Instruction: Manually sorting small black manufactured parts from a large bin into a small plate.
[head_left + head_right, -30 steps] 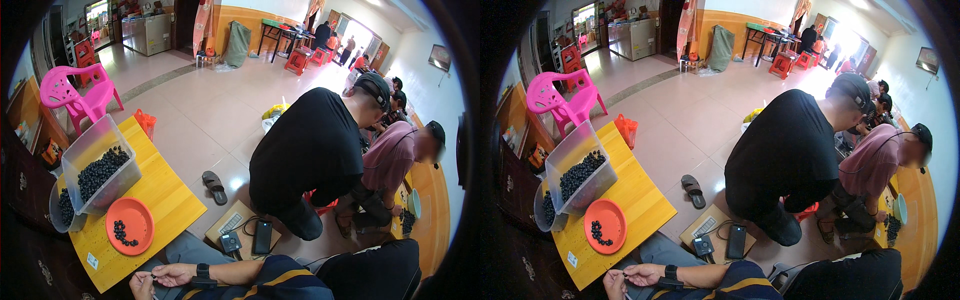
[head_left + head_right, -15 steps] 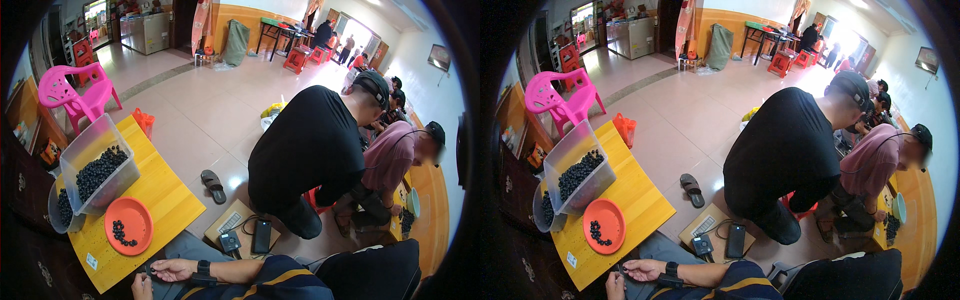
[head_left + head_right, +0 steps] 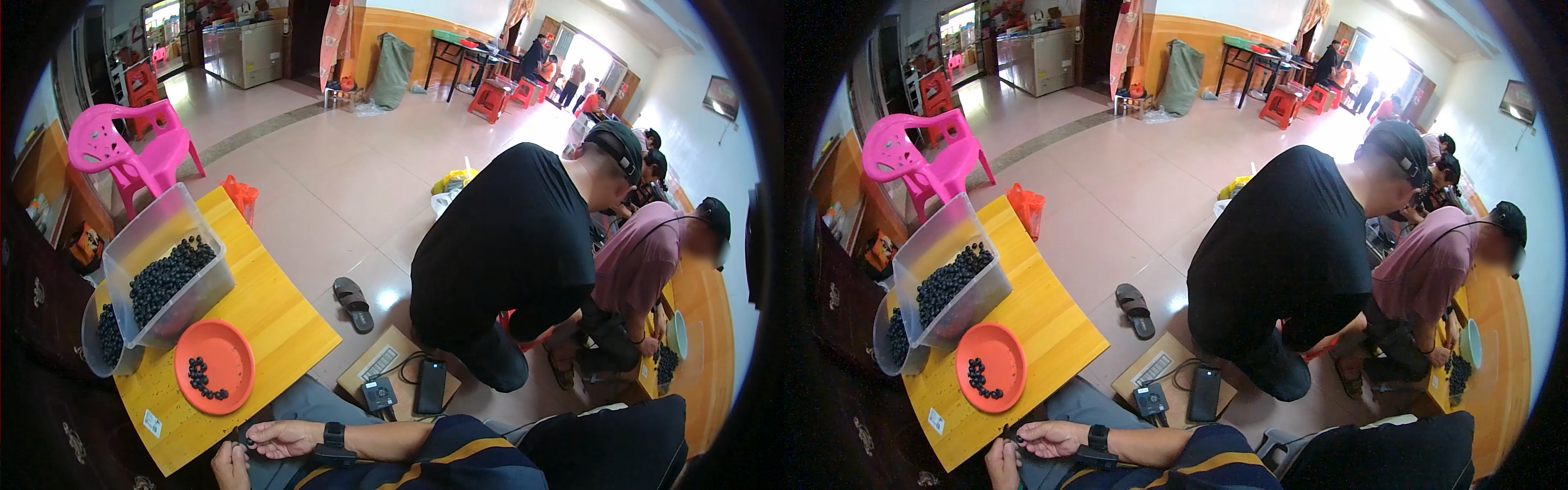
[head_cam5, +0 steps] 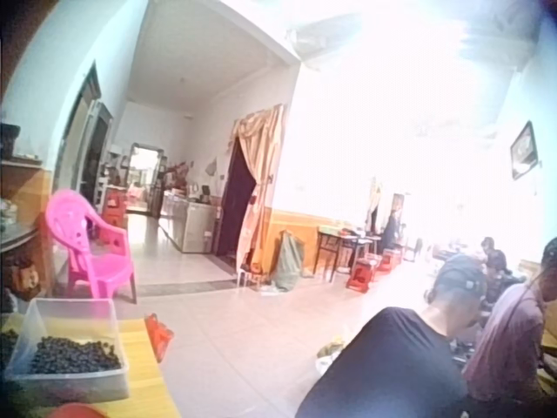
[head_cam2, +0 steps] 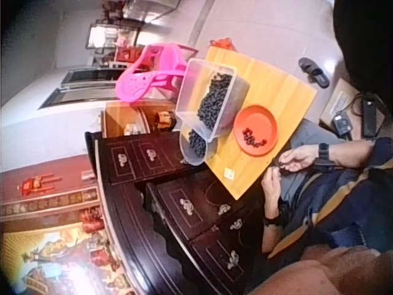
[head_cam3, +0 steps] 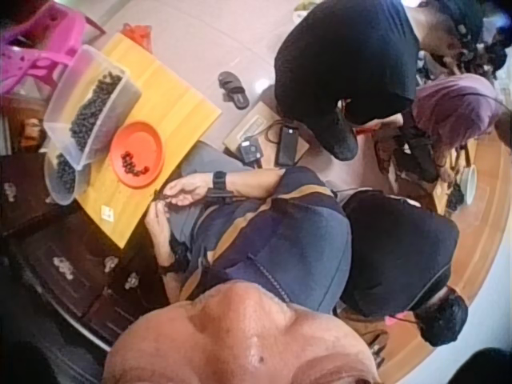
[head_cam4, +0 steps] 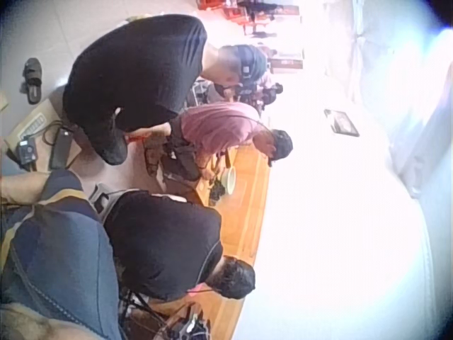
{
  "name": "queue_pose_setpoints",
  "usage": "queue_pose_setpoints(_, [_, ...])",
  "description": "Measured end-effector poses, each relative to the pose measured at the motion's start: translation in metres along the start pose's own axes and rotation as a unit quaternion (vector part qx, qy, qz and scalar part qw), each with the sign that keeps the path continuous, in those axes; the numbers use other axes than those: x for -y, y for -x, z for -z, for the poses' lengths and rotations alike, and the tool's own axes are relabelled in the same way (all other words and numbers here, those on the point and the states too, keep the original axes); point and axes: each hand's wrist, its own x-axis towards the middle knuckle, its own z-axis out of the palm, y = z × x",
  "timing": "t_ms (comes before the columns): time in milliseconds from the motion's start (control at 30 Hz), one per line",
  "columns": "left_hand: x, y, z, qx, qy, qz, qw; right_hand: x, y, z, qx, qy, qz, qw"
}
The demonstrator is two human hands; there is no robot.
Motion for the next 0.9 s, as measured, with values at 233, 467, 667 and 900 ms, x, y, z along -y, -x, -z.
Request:
queue_pose_setpoints(233, [-0.001, 0.003, -0.001, -0.006, 0.008, 0.002, 1.000, -0.002, -0.003, 0.005, 0.011, 0.003, -0.004, 1.000])
queue_pose_setpoints(467, [0.008, 0.000, -0.001, -0.007, 0.030, 0.001, 1.000, 0.000, 0.000, 0.000, -0.018, 0.012, 0.002, 1.000])
queue_pose_setpoints(667, [0.010, -0.002, -0.010, -0.032, 0.115, -0.024, 0.993, -0.003, -0.005, -0.005, -0.018, 0.023, -0.008, 1.000])
queue_pose_setpoints(900, [0.004, -0.002, -0.012, -0.058, 0.178, -0.033, 0.982, -0.005, -0.013, 0.000, 0.010, 0.018, -0.003, 1.000])
